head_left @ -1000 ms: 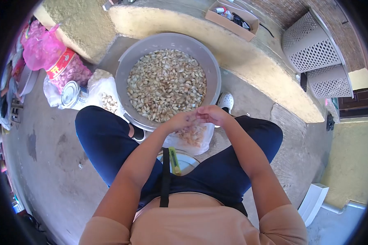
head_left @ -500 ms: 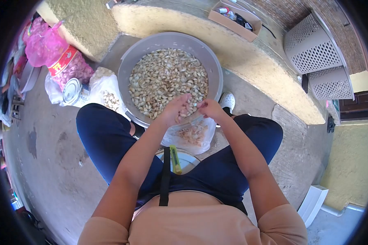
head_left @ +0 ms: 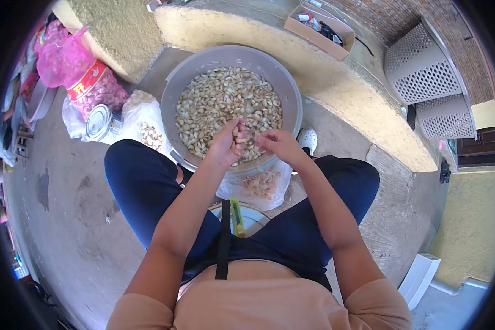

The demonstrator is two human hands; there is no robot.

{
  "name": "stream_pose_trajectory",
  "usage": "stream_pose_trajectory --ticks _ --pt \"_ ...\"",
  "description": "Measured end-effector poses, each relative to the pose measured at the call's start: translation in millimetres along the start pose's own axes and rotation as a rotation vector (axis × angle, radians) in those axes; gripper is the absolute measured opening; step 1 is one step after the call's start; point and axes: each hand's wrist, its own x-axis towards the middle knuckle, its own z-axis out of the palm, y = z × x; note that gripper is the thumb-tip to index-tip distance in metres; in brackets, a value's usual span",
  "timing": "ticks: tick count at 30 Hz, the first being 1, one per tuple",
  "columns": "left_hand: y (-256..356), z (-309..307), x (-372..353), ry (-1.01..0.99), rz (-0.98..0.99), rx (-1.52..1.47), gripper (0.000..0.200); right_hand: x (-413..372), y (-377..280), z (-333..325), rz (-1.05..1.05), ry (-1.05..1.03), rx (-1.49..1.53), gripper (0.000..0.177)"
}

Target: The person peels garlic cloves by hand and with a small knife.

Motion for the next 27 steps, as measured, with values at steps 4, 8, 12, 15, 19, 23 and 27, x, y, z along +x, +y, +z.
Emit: stream_pose_trajectory --ticks 4,8,12,15,19,23,27 --pt "-5.1 21.7 -5.7 0.114 0.231 0.242 0.018 -11.4 -13.5 18.1 0.06 -0.112 0.443 0.024" --pt "-7.6 26.6 -10.2 0.085 0.308 0.375 0.017 -5.6 -10.6 26.4 0.12 -0.007 0.511 0.018" --pt "-5.1 38.2 -15.1 0.091 0.334 0.203 0.016 -4.6 -13.4 24.2 0.154 0.0 0.755 0.018" --pt "-1.6 35.8 -13.7 0.078 0.336 0.053 0.016 -6.1 -19.8 18.8 0.135 0.051 0.817 0.019" --pt "6.9 30.3 -13.0 0.175 0.363 0.327 0.018 -8.5 -26.4 10.8 -0.058 0.112 0.46 0.02" --pt "13.4 36.9 -19.6 0.191 0.348 0.582 0.019 -15.5 -38.9 3.7 -0.224 0.225 0.126 0.02" --pt "19.2 49.3 -32.3 0.063 0.253 0.862 0.018 -18.2 -42.8 -0.4 -0.384 0.357 -0.081 0.017"
